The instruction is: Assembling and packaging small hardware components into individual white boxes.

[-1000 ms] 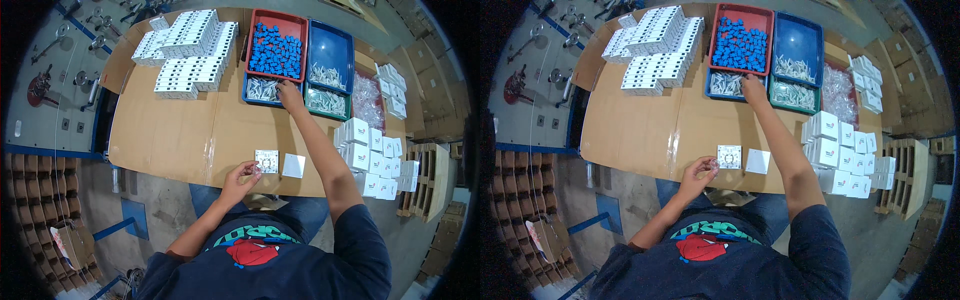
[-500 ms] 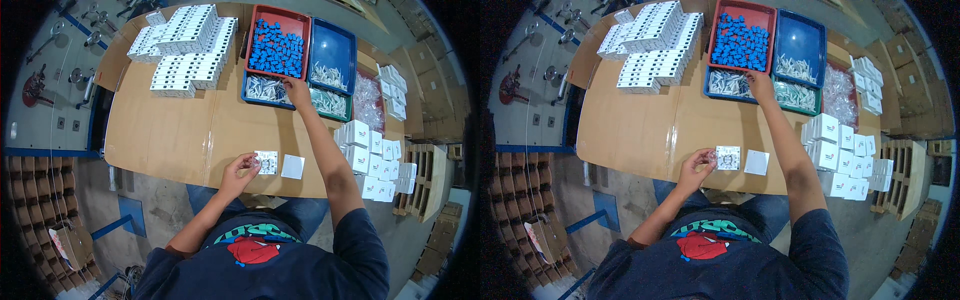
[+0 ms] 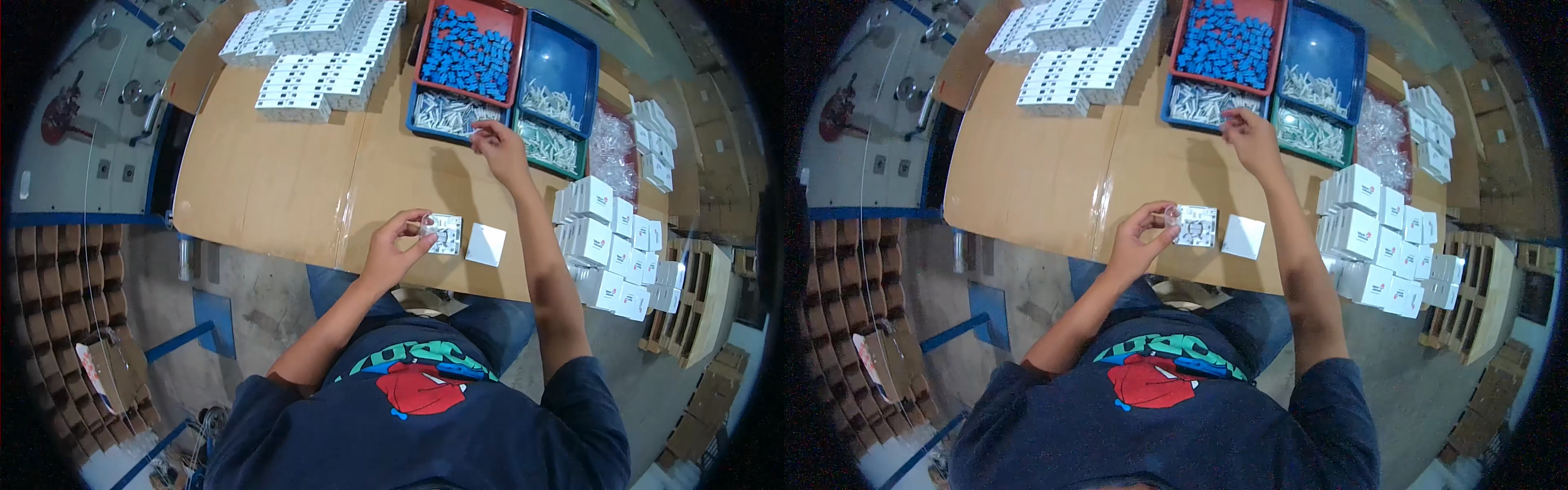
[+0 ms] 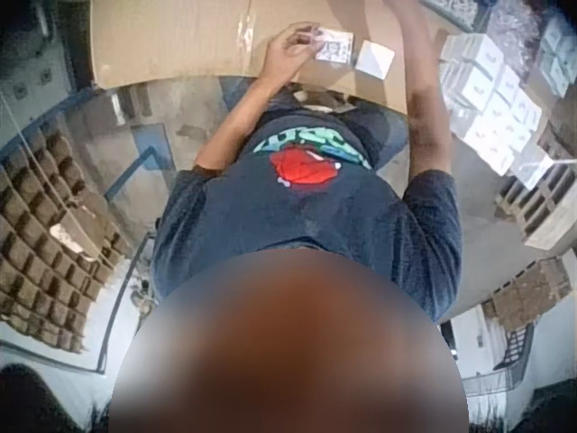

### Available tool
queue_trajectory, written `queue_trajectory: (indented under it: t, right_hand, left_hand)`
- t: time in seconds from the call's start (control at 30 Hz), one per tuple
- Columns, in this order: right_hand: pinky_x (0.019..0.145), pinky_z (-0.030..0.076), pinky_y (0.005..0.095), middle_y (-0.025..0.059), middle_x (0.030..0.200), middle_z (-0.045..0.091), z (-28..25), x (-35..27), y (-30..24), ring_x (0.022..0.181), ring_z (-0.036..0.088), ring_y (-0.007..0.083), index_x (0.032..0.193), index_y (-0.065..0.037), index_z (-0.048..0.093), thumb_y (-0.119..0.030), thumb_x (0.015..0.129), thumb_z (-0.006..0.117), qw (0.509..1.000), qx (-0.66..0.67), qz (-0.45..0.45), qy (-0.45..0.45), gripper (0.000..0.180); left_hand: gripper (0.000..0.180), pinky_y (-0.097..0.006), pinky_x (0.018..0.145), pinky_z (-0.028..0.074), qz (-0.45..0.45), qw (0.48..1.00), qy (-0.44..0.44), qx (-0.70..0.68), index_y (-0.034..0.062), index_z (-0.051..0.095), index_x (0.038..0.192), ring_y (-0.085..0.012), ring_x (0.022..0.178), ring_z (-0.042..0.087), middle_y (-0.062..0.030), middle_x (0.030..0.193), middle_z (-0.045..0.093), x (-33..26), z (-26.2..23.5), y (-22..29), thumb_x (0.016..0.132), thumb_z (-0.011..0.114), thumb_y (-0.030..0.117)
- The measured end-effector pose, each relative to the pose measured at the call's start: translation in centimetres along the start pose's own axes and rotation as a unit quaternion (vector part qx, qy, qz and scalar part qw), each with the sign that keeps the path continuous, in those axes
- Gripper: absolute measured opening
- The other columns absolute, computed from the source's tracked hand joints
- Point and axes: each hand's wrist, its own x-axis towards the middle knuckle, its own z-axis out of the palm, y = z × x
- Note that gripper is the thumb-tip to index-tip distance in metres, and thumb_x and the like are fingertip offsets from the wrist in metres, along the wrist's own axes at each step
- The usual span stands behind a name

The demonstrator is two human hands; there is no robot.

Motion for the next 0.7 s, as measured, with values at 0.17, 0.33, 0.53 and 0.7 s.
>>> queue_trajectory:
  t: [0.17, 0.33, 0.53, 0.7]
  right_hand:
    - [0.073, 0.056, 0.027, 0.0082, 0.092, 0.072, 1.5, -8.3, -6.3, 0.08, 0.069, 0.0143, 0.113, 0.004, 0.066, 0.001, 0.091, 0.065, 0.989, 0.069, 0.03, -0.127, 0.022]
    - [0.075, 0.055, 0.0265, 0.0076, 0.091, 0.072, 2.7, -13.0, -10.7, 0.083, 0.069, 0.0126, 0.114, 0.002, 0.067, 0.003, 0.09, 0.069, 0.979, -0.064, -0.021, -0.191, 0.025]
    - [0.075, 0.056, 0.0307, 0.0126, 0.094, 0.075, 3.2, -14.5, -11.5, 0.085, 0.072, 0.0182, 0.113, 0.001, 0.068, -0.002, 0.091, 0.069, 0.976, -0.093, -0.036, -0.194, 0.023]
    - [0.076, 0.057, 0.033, 0.0143, 0.093, 0.076, 2.4, -14.9, -11.0, 0.086, 0.074, 0.0211, 0.112, 0.0, 0.069, -0.009, 0.094, 0.07, 0.986, -0.067, -0.03, -0.148, 0.021]
  left_hand:
    - [0.043, -0.032, 0.094, 0.052, 0.049, 0.994, -0.011, 0.097, 0.0023, 0.065, 0.126, -0.016, 0.104, 0.066, -0.0069, 0.116, 0.071, -0.3, 0.1, 0.8, 0.087, 0.08, 0.008]
    - [0.044, -0.033, 0.092, 0.052, 0.095, 0.989, -0.018, 0.113, 0.0014, 0.066, 0.124, -0.0199, 0.103, 0.067, -0.0101, 0.114, 0.07, -0.6, 0.8, 1.3, 0.084, 0.081, 0.011]
    - [0.043, -0.033, 0.091, 0.051, 0.105, 0.989, -0.016, 0.105, 0.0012, 0.066, 0.124, -0.0203, 0.105, 0.066, -0.0104, 0.114, 0.069, -1.4, 1.2, 0.8, 0.085, 0.08, 0.011]
    - [0.042, -0.033, 0.094, 0.051, 0.091, 0.99, -0.026, 0.107, 0.0015, 0.065, 0.126, -0.0175, 0.105, 0.065, -0.0088, 0.114, 0.069, -1.9, 1.4, 0.6, 0.087, 0.079, 0.01]
